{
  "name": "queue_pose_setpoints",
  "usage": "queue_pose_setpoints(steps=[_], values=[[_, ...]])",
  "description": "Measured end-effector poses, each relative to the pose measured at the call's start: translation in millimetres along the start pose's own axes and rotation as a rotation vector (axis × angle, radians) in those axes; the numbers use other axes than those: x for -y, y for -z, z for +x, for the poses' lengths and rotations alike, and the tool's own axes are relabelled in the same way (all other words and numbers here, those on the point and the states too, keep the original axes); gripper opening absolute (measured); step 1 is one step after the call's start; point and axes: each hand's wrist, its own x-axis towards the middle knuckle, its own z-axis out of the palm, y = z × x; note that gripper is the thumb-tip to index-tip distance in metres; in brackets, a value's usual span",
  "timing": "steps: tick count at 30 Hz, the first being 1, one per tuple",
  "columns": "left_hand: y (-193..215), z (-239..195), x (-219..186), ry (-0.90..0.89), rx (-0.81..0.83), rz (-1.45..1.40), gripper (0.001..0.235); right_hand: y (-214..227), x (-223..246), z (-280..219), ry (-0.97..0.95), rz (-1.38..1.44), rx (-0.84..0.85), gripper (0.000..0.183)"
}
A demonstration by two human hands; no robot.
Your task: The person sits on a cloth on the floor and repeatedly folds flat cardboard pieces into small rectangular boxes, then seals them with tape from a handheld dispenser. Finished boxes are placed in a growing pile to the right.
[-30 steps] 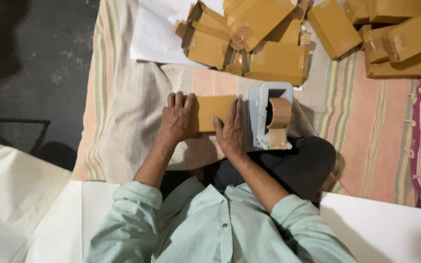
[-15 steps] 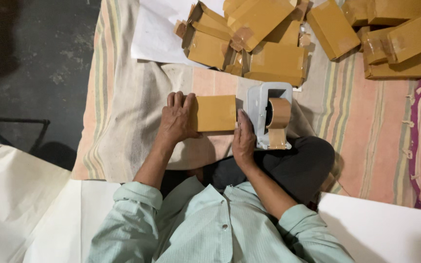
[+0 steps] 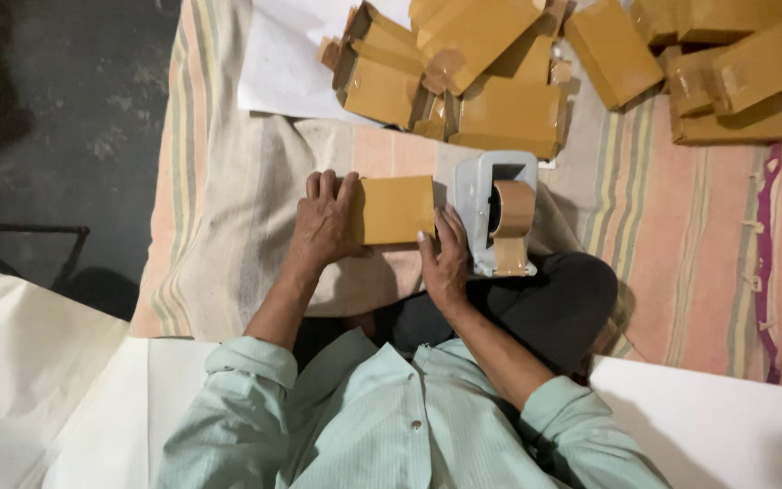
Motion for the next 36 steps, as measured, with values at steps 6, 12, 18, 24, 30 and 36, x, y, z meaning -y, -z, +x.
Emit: queue_pose_setpoints(steps=[6, 12, 18, 24, 30, 36], values=[[-38, -27, 29, 0.188, -0.525, -0.484, 0.114, -12, -5, 4, -0.048, -0.014, 0.008, 0.056], [-56, -53, 19, 0.422, -0.351, -0.844, 0.074, -14, 2, 2, -0.039, -0.024, 0.016, 0.053], [-43, -79, -7, 0.265, -0.459, -1.144, 0.084, 0, 21, 5, -0.393, 0.728, 0.004, 0.048], [-37, -88, -13, 0.302, -0.554, -1.743, 0.074, 32, 37, 11, -0.460, 0.985, 0.186, 0.044], [-8, -106, -11, 0.039, -0.362, -1.809, 0.074, 96, 51, -2, -0.685, 1.101, 0.476, 0.035], [-41, -107, -21, 0.093, -0.184, -1.654, 0.062, 177, 23, 8, -0.584, 1.259, 0.092, 0.033]])
